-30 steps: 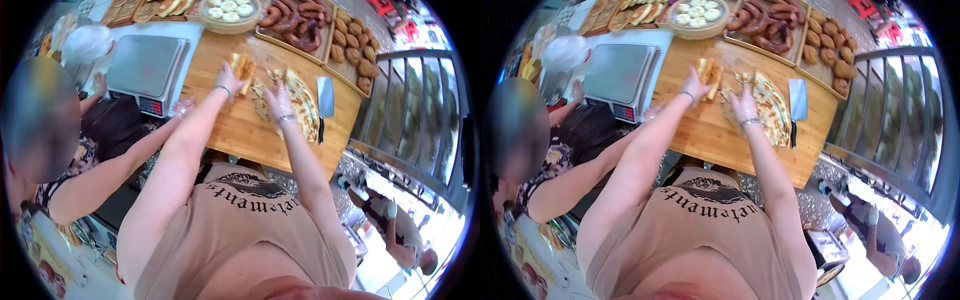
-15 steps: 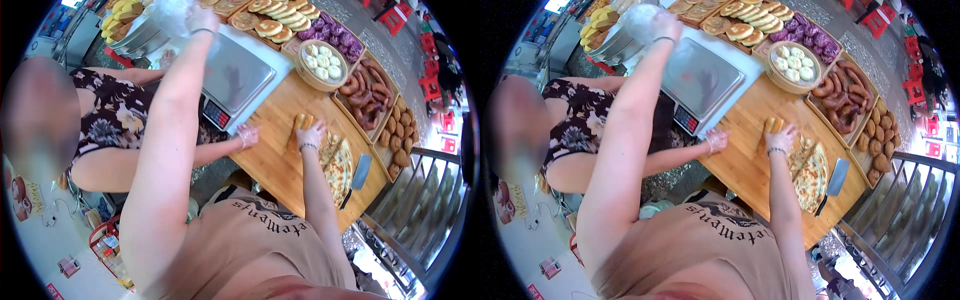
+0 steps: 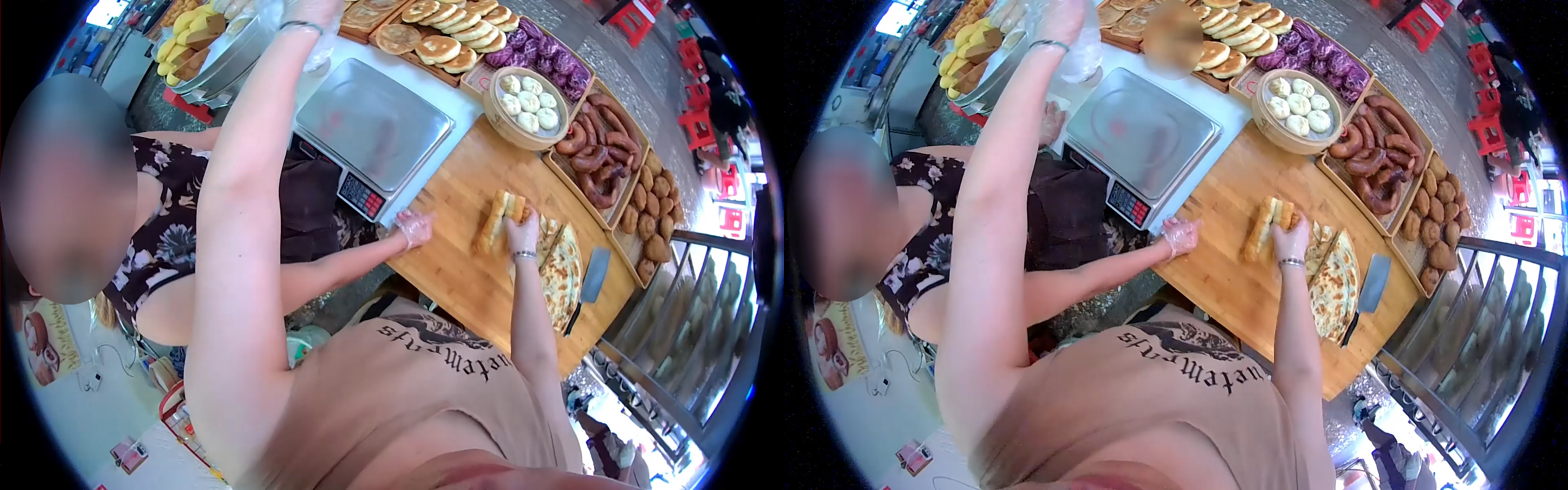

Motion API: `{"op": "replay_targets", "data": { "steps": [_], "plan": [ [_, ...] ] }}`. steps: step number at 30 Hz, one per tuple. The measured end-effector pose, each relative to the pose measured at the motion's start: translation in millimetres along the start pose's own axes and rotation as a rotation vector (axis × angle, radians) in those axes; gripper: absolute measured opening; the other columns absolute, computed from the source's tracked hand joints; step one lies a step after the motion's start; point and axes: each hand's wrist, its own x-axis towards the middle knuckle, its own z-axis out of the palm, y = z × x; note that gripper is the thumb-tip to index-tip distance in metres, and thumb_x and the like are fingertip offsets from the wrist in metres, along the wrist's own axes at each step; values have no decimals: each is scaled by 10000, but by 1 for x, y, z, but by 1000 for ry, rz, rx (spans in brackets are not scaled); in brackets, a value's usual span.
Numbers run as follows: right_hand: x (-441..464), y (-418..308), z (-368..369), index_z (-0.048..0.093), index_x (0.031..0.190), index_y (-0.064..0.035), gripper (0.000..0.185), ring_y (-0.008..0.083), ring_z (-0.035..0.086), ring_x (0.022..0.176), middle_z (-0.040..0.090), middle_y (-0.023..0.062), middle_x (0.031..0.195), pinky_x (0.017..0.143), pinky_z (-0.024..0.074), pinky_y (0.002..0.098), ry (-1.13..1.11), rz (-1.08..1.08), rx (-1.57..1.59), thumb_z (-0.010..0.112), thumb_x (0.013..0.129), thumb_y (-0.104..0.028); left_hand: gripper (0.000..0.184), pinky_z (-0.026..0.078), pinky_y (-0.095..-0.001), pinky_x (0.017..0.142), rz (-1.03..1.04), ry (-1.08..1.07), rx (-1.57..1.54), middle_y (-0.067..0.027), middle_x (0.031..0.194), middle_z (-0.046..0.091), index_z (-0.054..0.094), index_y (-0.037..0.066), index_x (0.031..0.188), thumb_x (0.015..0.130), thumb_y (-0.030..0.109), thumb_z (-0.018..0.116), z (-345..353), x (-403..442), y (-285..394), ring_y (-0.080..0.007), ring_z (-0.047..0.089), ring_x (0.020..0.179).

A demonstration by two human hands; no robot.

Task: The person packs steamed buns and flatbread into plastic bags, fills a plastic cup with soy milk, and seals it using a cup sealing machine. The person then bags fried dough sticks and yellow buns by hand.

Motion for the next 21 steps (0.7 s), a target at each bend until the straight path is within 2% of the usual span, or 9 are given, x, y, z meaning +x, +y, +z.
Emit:
{"op": "replay_targets", "data": {
  "steps": [4,9,10,11,13,15,17,19,21],
  "plan": [
    [8,21,-23,453,1261,12,521,211,625,919,610,101,1081,770,533,336,-202,221,728,641,810,-171,356,395,-432,952,-5,105,-45,-154,1069,548,520,29,1134,876,261,598,-30,12,22,-283,521,1035],
    [-20,-18,-84,508,1237,-37,419,289,644,911,638,118,1067,831,541,456,-455,375,1493,544,889,-267,245,455,-369,866,-3,415,-80,-158,1020,535,555,14,1067,888,178,583,-105,2,83,-268,538,961],
    [-32,-47,-102,509,1253,-44,423,294,643,919,640,116,1073,843,535,479,-523,382,1619,531,906,-284,238,457,-358,843,-145,480,-510,-143,1013,538,551,10,1085,894,151,566,-132,-3,95,-245,537,942],
    [-47,-74,-118,486,1287,-49,452,288,643,909,639,122,1063,830,535,479,-526,405,1663,520,917,-307,234,459,-346,820,-289,534,-943,-129,1006,540,547,6,1103,901,125,548,-157,-11,110,-222,536,923],
    [-72,-117,-155,451,1335,-55,496,271,642,885,638,132,1037,792,538,468,-604,378,1661,502,936,-346,267,461,-304,765,-341,587,-1090,-92,994,547,533,1,1150,912,123,532,-197,-36,132,-159,533,868],
    [-91,-144,-185,440,1347,-55,511,259,641,870,637,136,1021,767,540,456,-696,330,1606,495,943,-362,309,457,-245,705,-588,431,-1689,-68,1011,541,516,2,1190,914,135,549,-239,-72,152,-111,523,830],
    [-113,-167,-206,472,1322,-58,484,245,638,832,635,130,981,723,540,436,-1044,23,1559,501,943,-357,272,452,-226,683,-717,520,-1568,-50,946,551,540,-7,1157,921,128,537,-271,-113,179,-92,518,786],
    [-129,-195,-217,498,1294,-47,457,246,631,891,626,123,1032,771,535,430,-1248,4,1615,528,938,-332,243,447,-207,660,-855,612,-1429,-32,882,561,565,-17,1123,928,121,524,-278,-161,184,-74,513,741],
    [-131,-218,-212,420,1388,-104,583,201,615,920,616,91,1086,796,525,345,-1409,-186,1226,541,925,-437,498,450,-321,931,-727,660,-1751,-101,1233,546,419,-20,1326,879,131,581,-267,-237,184,-194,543,1113]
  ]
}}
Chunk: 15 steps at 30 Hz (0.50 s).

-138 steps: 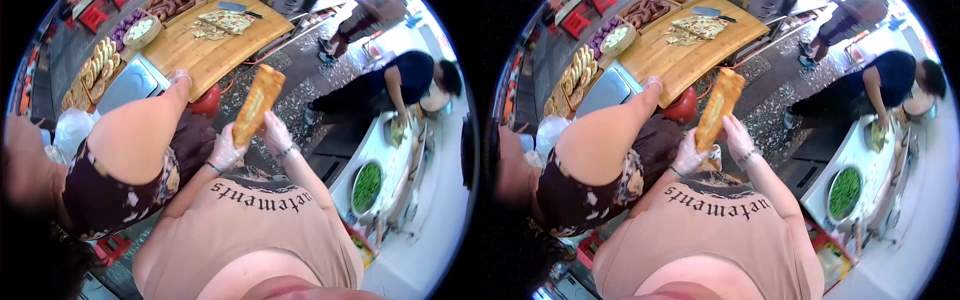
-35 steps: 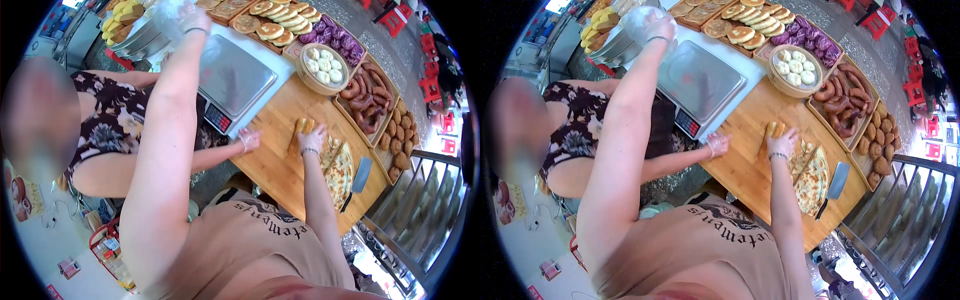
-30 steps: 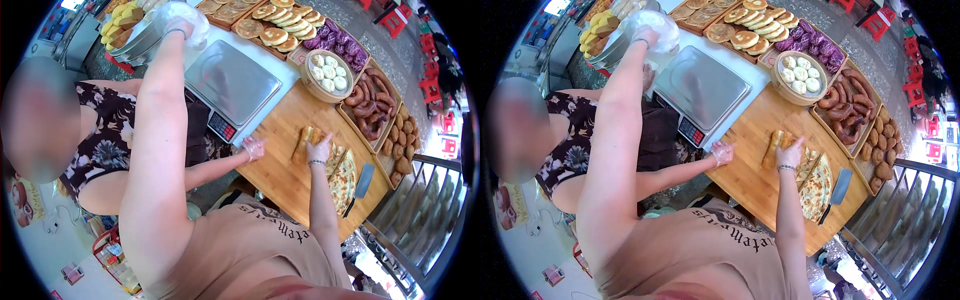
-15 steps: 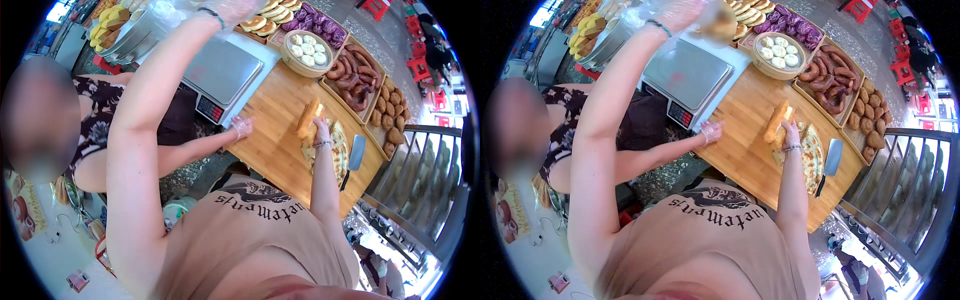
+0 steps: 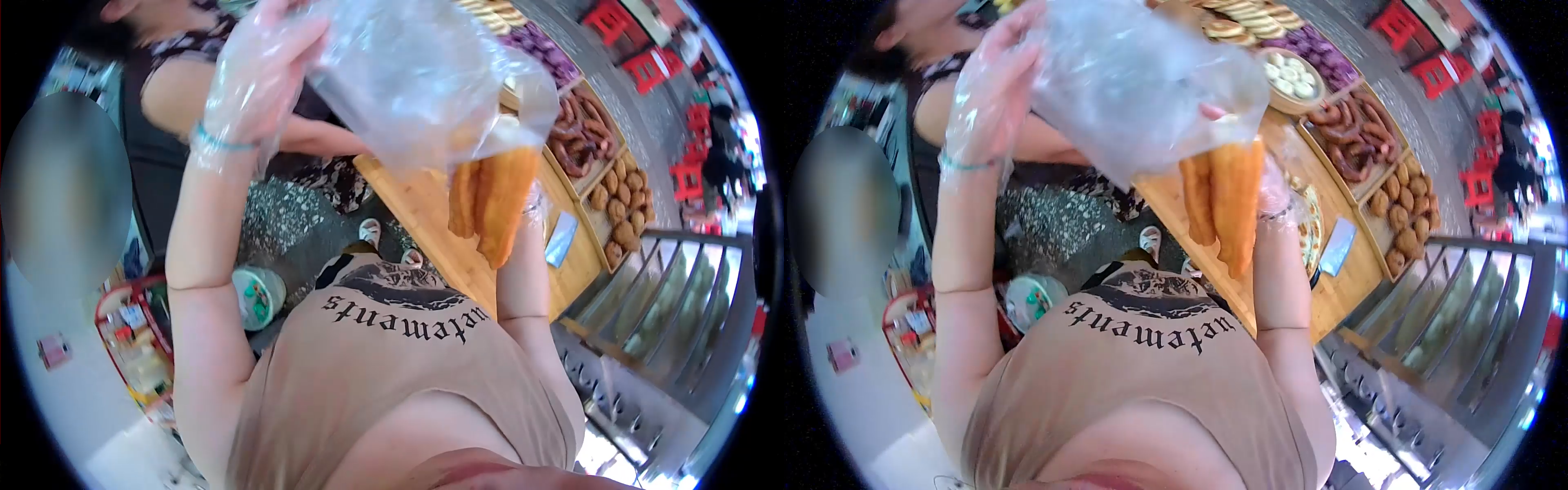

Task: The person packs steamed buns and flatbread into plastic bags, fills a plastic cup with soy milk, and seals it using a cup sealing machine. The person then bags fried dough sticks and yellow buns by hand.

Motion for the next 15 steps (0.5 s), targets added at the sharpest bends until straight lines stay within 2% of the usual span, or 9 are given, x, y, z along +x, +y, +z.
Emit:
{"op": "replay_targets", "data": {
  "steps": [1,2,4,5,8,11,12,14,15],
  "plan": [
    [21,34,-2,416,1391,-72,634,169,559,1059,567,65,1215,915,464,298,39,-75,-125,650,875,-357,475,455,-254,886,-26,52,-40,-43,1166,546,420,-29,1311,887,112,581,-14,-30,10,-106,543,1010],
    [27,52,-4,416,1391,-72,634,169,559,1059,567,65,1215,915,464,298,-6,-41,-127,650,875,-357,388,459,-198,708,-56,124,-169,-28,1068,570,484,19,1250,885,67,606,-26,-56,17,-63,540,814],
    [45,78,19,410,1392,-50,743,173,492,1176,515,62,1303,1007,400,317,-135,179,-112,761,782,-289,395,435,-183,694,-140,196,-67,-6,1027,570,473,18,1260,891,83,597,-54,-111,23,-61,528,780],
    [61,76,63,391,1402,-40,828,186,463,1219,501,71,1320,1037,375,319,-249,61,-305,810,714,-237,404,410,-178,665,-271,268,35,9,963,561,463,19,1271,893,86,588,-66,-134,22,-57,509,748],
    [122,109,156,368,1409,-30,838,197,442,1248,472,85,1349,1063,348,324,-504,235,-630,797,710,-205,394,426,-224,673,-394,367,265,-27,967,548,478,25,1262,886,79,581,-118,-194,30,-90,494,714],
    [182,178,210,328,1428,-39,855,196,440,1245,459,96,1351,1049,366,327,-585,251,-642,780,710,-145,398,460,-275,737,-209,414,887,-88,1069,524,484,6,1261,881,76,579,-192,-245,28,-159,543,755],
    [202,203,227,308,1437,-43,866,195,439,1244,452,101,1352,1042,376,329,-600,251,-644,772,710,-114,398,460,-275,737,-226,448,891,-88,1069,524,484,6,1261,881,76,579,-212,-261,34,-159,543,755],
    [242,251,265,268,1456,-52,891,195,437,1241,439,112,1354,1029,394,332,-624,227,-647,755,710,-54,450,466,-285,827,-196,542,1088,-111,1232,493,465,9,1300,869,69,581,-254,-287,52,-174,557,930],
    [258,264,290,246,1466,-67,923,200,435,1247,428,119,1362,1010,420,331,-552,286,-761,765,704,-33,515,455,-359,914,-192,575,1083,-173,1251,461,455,1,1311,856,150,647,-274,-295,63,-298,541,1100]
  ]
}}
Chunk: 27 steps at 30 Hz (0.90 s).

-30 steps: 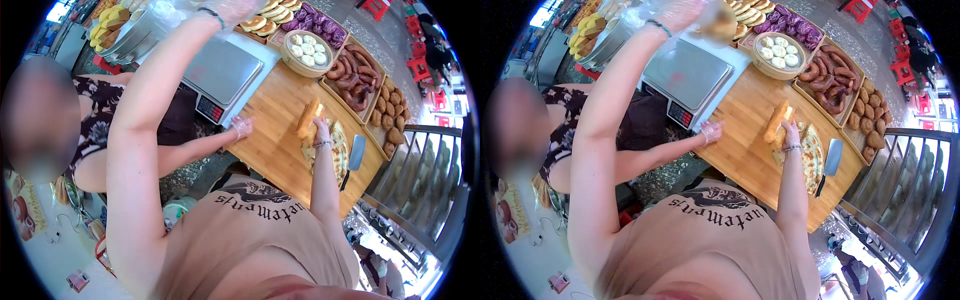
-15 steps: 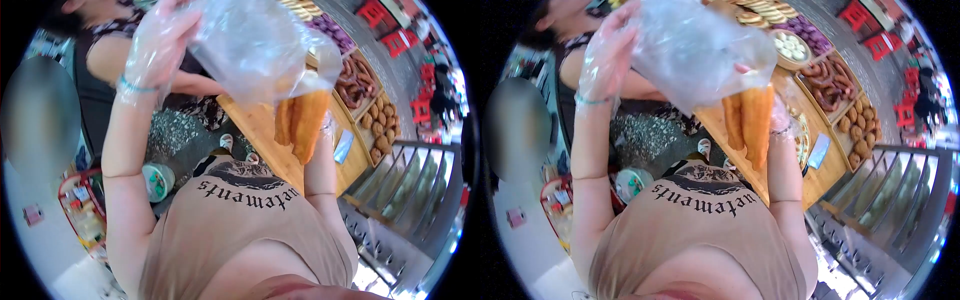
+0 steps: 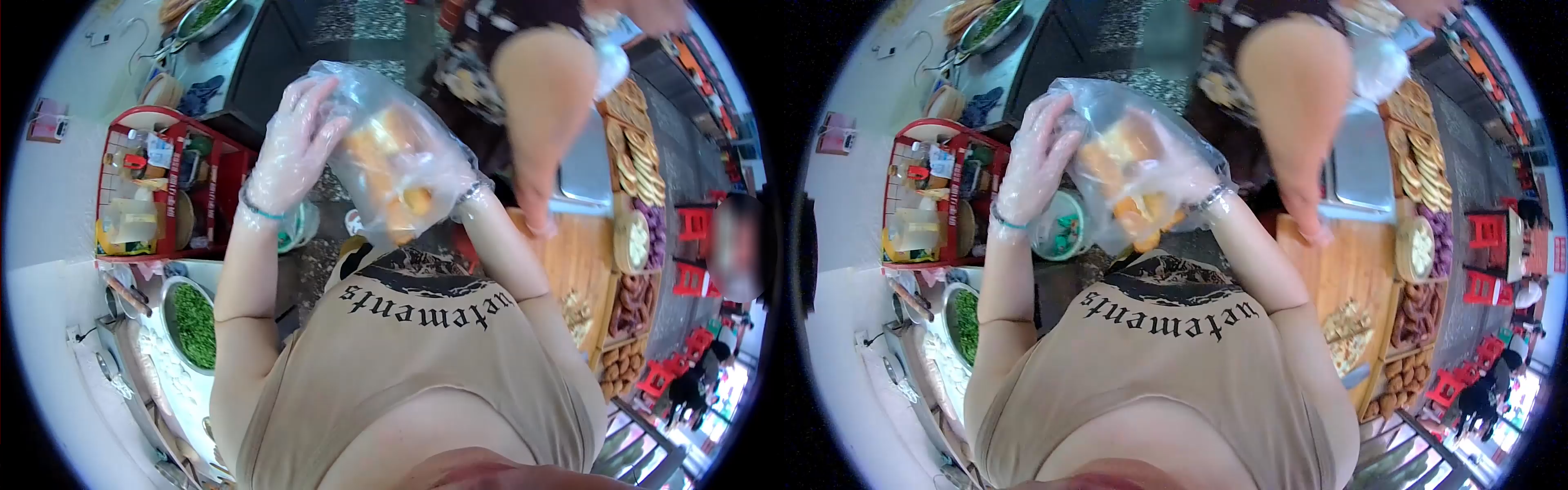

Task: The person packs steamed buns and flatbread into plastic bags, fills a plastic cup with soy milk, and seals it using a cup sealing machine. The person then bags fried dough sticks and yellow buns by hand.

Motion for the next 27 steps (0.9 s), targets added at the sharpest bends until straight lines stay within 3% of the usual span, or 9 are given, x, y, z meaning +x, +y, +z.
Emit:
{"op": "replay_targets", "data": {
  "steps": [3,7,11,13,14,20,23,24,27],
  "plan": [
    [125,74,36,277,1446,-83,748,197,495,1186,448,126,1343,984,460,324,5,16,853,705,833,-114,677,386,-405,1028,91,-47,38,-241,1375,355,431,10,1339,800,296,724,-36,13,-63,-384,417,1257],
    [247,60,71,308,1420,-84,583,204,514,1169,460,126,1336,972,471,321,133,11,787,603,921,-144,1095,239,-501,1114,132,-13,307,-267,1495,162,287,60,1452,601,493,823,-53,55,-119,-462,185,1385],
    [334,39,56,484,1271,-64,379,214,593,1055,582,115,1188,907,499,304,52,71,1362,572,931,-204,1119,201,-656,1045,122,-135,492,-246,1508,166,311,58,1429,544,503,831,-47,105,-178,-448,160,1400],
    [389,49,36,569,1154,-25,299,203,638,938,646,90,1050,838,518,288,472,-180,490,582,910,-197,1087,199,-672,1025,152,-128,494,-232,1510,190,344,48,1399,528,473,837,-39,139,-211,-432,167,1403],
    [407,53,19,471,1255,-54,392,203,612,973,569,105,1135,843,540,334,427,-247,176,408,994,-340,1072,199,-667,1026,168,-107,559,-230,1510,198,358,48,1384,520,457,843,-35,159,-231,-427,174,1402],
    [538,28,-74,561,1108,-30,305,164,630,923,635,98,1018,793,533,305,621,-489,415,676,828,-67,440,247,-599,1044,348,177,789,-91,1407,415,550,94,1246,821,191,606,-9,334,-324,-281,353,1335],
    [622,30,-129,483,1213,-43,455,179,600,1007,587,98,1141,819,533,323,808,-356,885,692,809,-54,382,386,-453,1006,475,97,529,-100,1251,568,621,91,1156,776,53,603,-29,426,-349,-306,500,1210],
    [673,84,-172,411,1292,-63,567,209,571,1074,539,110,1211,851,527,347,583,-498,1018,689,797,-59,368,424,-423,965,456,130,325,-111,1198,591,645,86,1108,756,-2,582,-31,453,-360,-313,541,1143],
    [688,66,-232,423,1293,-69,550,238,579,1071,550,114,1187,879,520,367,912,-307,691,656,795,-36,383,492,-374,841,336,355,164,-139,1037,605,681,63,995,701,-118,516,-31,521,-406,-309,602,947]
  ]
}}
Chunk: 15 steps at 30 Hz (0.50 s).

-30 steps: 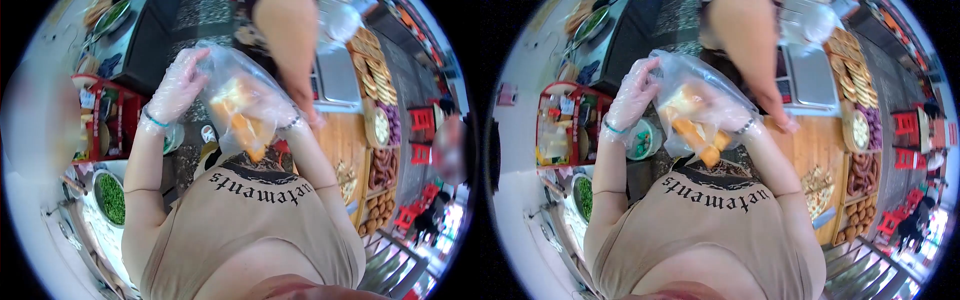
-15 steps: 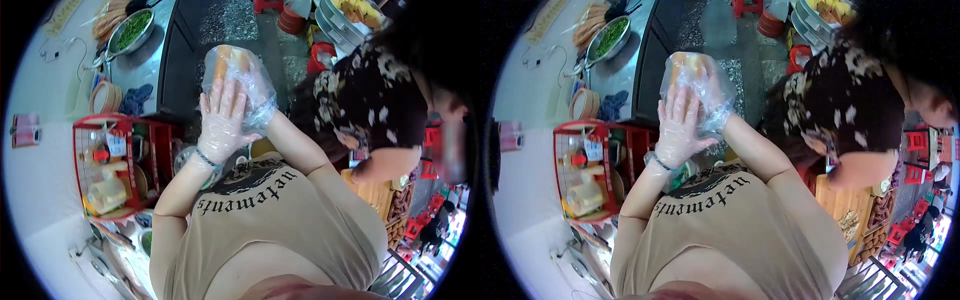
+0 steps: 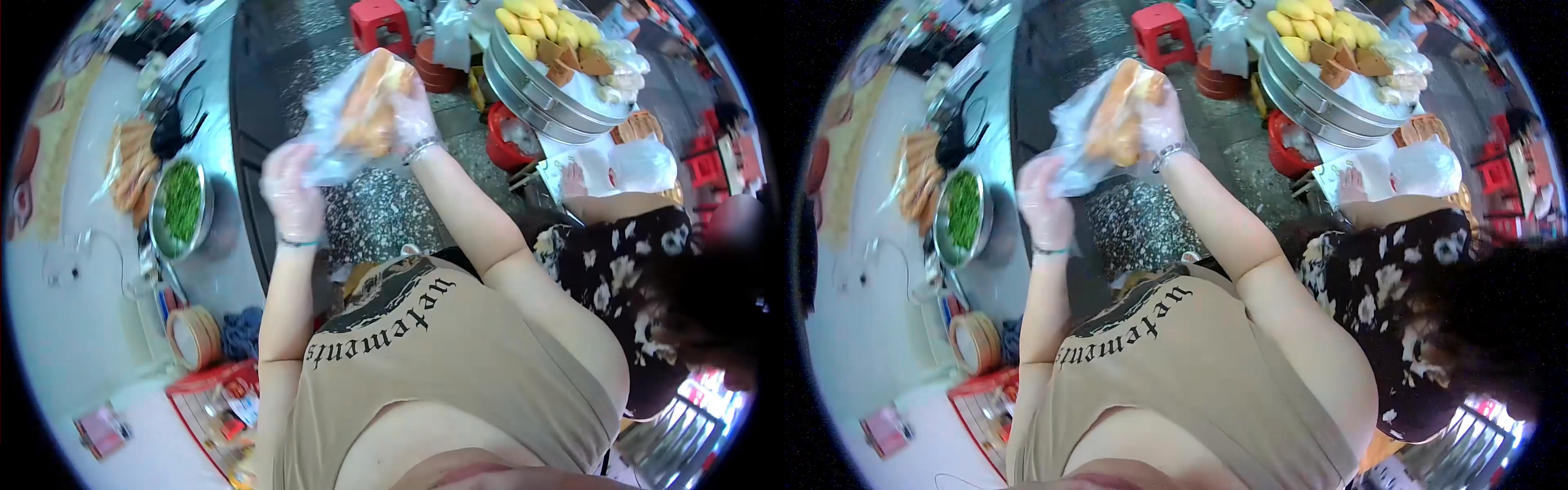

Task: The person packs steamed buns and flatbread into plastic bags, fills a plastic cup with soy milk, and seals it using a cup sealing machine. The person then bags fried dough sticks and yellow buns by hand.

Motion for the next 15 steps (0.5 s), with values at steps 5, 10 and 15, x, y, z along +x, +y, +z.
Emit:
{"op": "replay_targets", "data": {
  "steps": [5,10,15],
  "plan": [
    [125,-11,-21,465,1260,-28,499,268,608,984,564,138,1130,811,535,383,263,46,445,622,870,-297,203,481,-368,743,-148,-274,-397,-130,858,560,605,-2,858,756,-131,485,108,46,-57,-284,581,817],
    [238,-45,-57,486,1257,-76,511,240,523,1107,555,113,1155,957,428,401,596,-363,86,466,933,-470,235,478,-394,684,228,-264,-472,-151,852,577,571,25,897,712,-118,557,219,155,-87,-329,581,786],
    [306,-101,-111,360,1390,-84,531,326,349,1305,384,208,1390,1141,213,412,787,-792,-468,354,972,-410,170,480,-389,662,440,-338,-830,-109,837,575,572,44,790,665,-63,613,301,262,-86,-315,581,772]
  ]
}}
